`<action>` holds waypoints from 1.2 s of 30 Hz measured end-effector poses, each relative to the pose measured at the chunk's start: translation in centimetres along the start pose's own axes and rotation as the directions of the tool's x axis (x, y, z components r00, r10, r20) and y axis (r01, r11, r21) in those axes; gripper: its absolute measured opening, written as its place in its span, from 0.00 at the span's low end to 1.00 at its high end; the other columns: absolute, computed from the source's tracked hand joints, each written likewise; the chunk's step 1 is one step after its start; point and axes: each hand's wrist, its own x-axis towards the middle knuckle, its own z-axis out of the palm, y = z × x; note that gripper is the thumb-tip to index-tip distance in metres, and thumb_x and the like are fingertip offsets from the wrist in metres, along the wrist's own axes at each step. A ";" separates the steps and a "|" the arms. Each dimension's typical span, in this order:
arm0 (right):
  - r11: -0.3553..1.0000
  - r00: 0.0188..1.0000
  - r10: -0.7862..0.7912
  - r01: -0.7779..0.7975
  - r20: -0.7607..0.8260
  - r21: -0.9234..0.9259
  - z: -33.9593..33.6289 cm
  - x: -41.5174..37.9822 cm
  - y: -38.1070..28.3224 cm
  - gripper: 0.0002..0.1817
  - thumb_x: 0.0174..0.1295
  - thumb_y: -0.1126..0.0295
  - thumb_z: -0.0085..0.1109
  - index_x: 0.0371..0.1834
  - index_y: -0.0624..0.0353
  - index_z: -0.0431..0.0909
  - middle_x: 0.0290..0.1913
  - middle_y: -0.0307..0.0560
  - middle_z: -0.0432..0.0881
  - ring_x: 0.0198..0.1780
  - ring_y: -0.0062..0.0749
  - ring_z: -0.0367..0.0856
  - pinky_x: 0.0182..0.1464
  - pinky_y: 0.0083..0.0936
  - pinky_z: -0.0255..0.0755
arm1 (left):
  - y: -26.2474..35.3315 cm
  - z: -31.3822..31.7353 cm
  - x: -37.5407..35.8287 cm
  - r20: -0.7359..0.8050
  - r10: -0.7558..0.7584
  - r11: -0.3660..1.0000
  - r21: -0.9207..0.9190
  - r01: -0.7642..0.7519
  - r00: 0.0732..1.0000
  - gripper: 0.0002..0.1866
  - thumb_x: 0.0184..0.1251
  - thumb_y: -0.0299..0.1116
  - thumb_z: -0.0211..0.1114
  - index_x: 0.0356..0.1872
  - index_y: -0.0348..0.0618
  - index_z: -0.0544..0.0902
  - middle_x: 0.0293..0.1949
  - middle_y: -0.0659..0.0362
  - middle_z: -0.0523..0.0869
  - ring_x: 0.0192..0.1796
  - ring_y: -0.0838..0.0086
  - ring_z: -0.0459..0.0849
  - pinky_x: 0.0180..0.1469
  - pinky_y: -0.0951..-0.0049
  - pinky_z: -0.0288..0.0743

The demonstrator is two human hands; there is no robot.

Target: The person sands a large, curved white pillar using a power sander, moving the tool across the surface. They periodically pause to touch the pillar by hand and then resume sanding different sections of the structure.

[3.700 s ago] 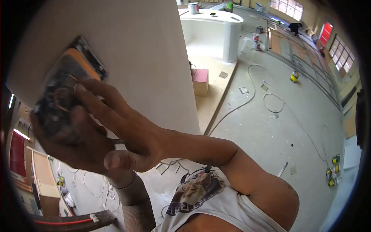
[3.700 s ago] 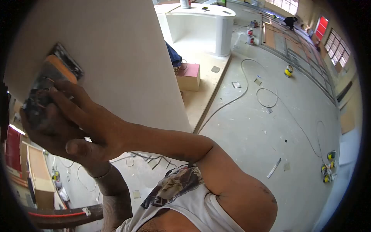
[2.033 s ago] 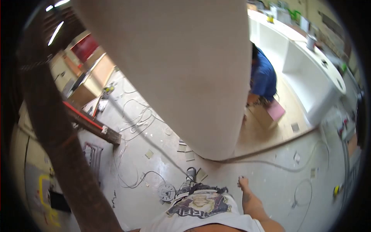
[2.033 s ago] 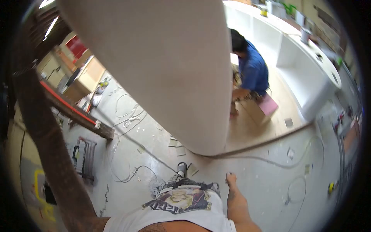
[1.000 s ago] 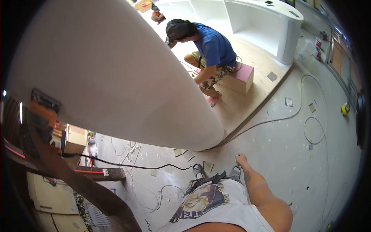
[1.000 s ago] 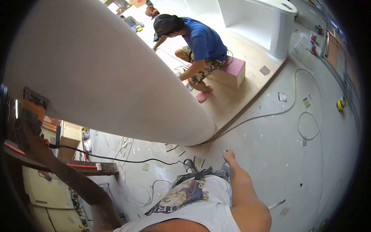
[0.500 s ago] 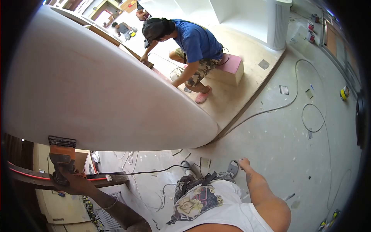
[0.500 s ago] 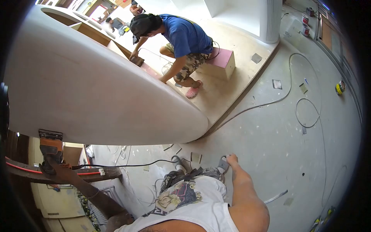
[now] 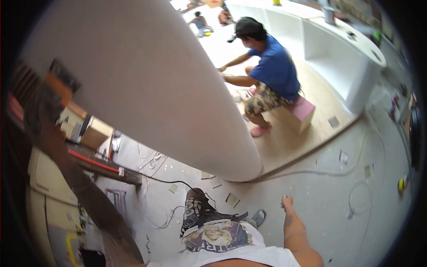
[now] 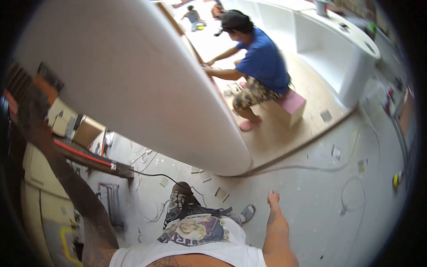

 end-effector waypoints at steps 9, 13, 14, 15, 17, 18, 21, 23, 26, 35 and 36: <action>0.989 0.984 0.087 -0.104 0.155 0.101 4.3 -3.1 -0.7 0.12 0.73 0.59 0.53 0.49 0.54 0.75 0.38 0.50 0.80 0.30 0.45 0.83 0.33 0.47 0.83 | 9.5 2.9 7.5 -0.079 0.705 0.591 0.616 -0.522 0.705 0.26 0.73 0.23 0.62 0.72 0.47 0.77 0.46 0.53 0.87 0.38 0.76 0.85 0.34 0.78 0.79; 0.989 0.971 0.108 -0.126 0.214 0.072 4.7 -4.7 -1.5 0.13 0.72 0.61 0.52 0.53 0.54 0.74 0.40 0.51 0.80 0.35 0.48 0.84 0.37 0.49 0.83 | 11.7 6.5 4.4 -0.247 0.320 0.869 -0.307 -0.388 0.914 0.25 0.65 0.29 0.72 0.63 0.39 0.78 0.47 0.54 0.87 0.44 0.71 0.87 0.46 0.74 0.81; 0.988 0.969 0.114 -0.133 0.218 0.073 5.1 -5.0 -1.5 0.14 0.72 0.61 0.52 0.54 0.54 0.74 0.41 0.51 0.80 0.36 0.48 0.84 0.37 0.49 0.83 | 12.5 6.9 3.0 -0.272 0.240 0.930 -0.211 -0.301 0.932 0.26 0.64 0.29 0.73 0.63 0.40 0.78 0.48 0.53 0.86 0.46 0.68 0.87 0.48 0.71 0.82; 0.987 0.967 0.127 -0.146 0.220 0.074 5.6 -5.2 -1.7 0.14 0.72 0.61 0.52 0.55 0.54 0.74 0.41 0.51 0.80 0.37 0.49 0.84 0.38 0.50 0.83 | 12.9 7.4 1.9 -0.301 0.157 0.972 -0.120 -0.200 0.941 0.27 0.63 0.29 0.74 0.63 0.41 0.78 0.49 0.51 0.86 0.47 0.65 0.87 0.50 0.68 0.82; 0.986 0.970 0.132 -0.150 0.206 0.074 6.2 -5.0 -1.5 0.15 0.72 0.61 0.52 0.57 0.54 0.74 0.42 0.51 0.80 0.38 0.49 0.84 0.38 0.50 0.83 | 11.9 7.5 -0.4 -0.398 0.255 0.923 0.373 -0.099 0.881 0.28 0.70 0.34 0.71 0.70 0.45 0.76 0.46 0.55 0.87 0.38 0.75 0.86 0.36 0.74 0.80; 0.985 0.972 0.136 -0.153 0.192 0.074 6.1 -5.1 -1.4 0.16 0.72 0.61 0.52 0.58 0.54 0.74 0.43 0.52 0.80 0.38 0.50 0.84 0.38 0.49 0.82 | 10.7 7.6 -1.5 -0.383 0.220 0.949 0.298 -0.106 0.897 0.30 0.68 0.36 0.74 0.70 0.44 0.76 0.47 0.55 0.87 0.39 0.74 0.86 0.39 0.73 0.80; 0.986 0.975 0.126 -0.142 0.183 0.081 5.7 -6.7 -3.1 0.18 0.72 0.61 0.53 0.61 0.54 0.74 0.44 0.52 0.80 0.39 0.49 0.84 0.39 0.49 0.82 | 7.7 8.1 -4.9 -0.354 0.116 0.993 0.074 -0.095 0.928 0.35 0.60 0.38 0.81 0.68 0.41 0.77 0.49 0.54 0.86 0.45 0.71 0.86 0.50 0.69 0.81; 0.988 0.979 0.117 -0.133 0.169 0.083 5.6 -7.2 -3.7 0.20 0.72 0.60 0.54 0.63 0.54 0.73 0.44 0.52 0.80 0.39 0.49 0.85 0.39 0.49 0.83 | 7.4 9.1 -7.8 -0.348 0.063 0.996 -0.039 -0.082 0.935 0.36 0.56 0.37 0.84 0.65 0.38 0.77 0.54 0.53 0.83 0.54 0.70 0.85 0.59 0.68 0.80; 0.989 0.980 0.105 -0.120 0.170 0.083 5.7 -7.8 -4.0 0.22 0.72 0.60 0.54 0.66 0.54 0.72 0.46 0.52 0.81 0.40 0.50 0.85 0.39 0.49 0.83 | 5.6 10.6 -12.3 -0.358 0.176 0.984 0.083 -0.157 0.917 0.37 0.54 0.33 0.84 0.66 0.37 0.77 0.58 0.50 0.80 0.58 0.64 0.82 0.59 0.65 0.80; 0.988 0.984 0.091 -0.109 0.154 0.111 8.4 -12.1 -4.3 0.22 0.72 0.60 0.54 0.65 0.55 0.73 0.46 0.52 0.81 0.40 0.50 0.86 0.39 0.48 0.84 | 3.9 13.3 -23.0 -0.301 0.061 0.997 -0.017 -0.069 0.952 0.38 0.50 0.25 0.81 0.65 0.37 0.74 0.56 0.47 0.78 0.59 0.56 0.80 0.61 0.57 0.78; 0.987 0.983 0.093 -0.112 0.158 0.116 8.7 -12.6 -4.0 0.21 0.72 0.60 0.54 0.65 0.55 0.73 0.46 0.52 0.81 0.39 0.50 0.85 0.39 0.48 0.84 | 3.9 13.3 -23.0 -0.304 0.038 0.997 -0.053 -0.056 0.952 0.38 0.50 0.25 0.81 0.65 0.38 0.75 0.56 0.47 0.78 0.59 0.56 0.80 0.61 0.57 0.79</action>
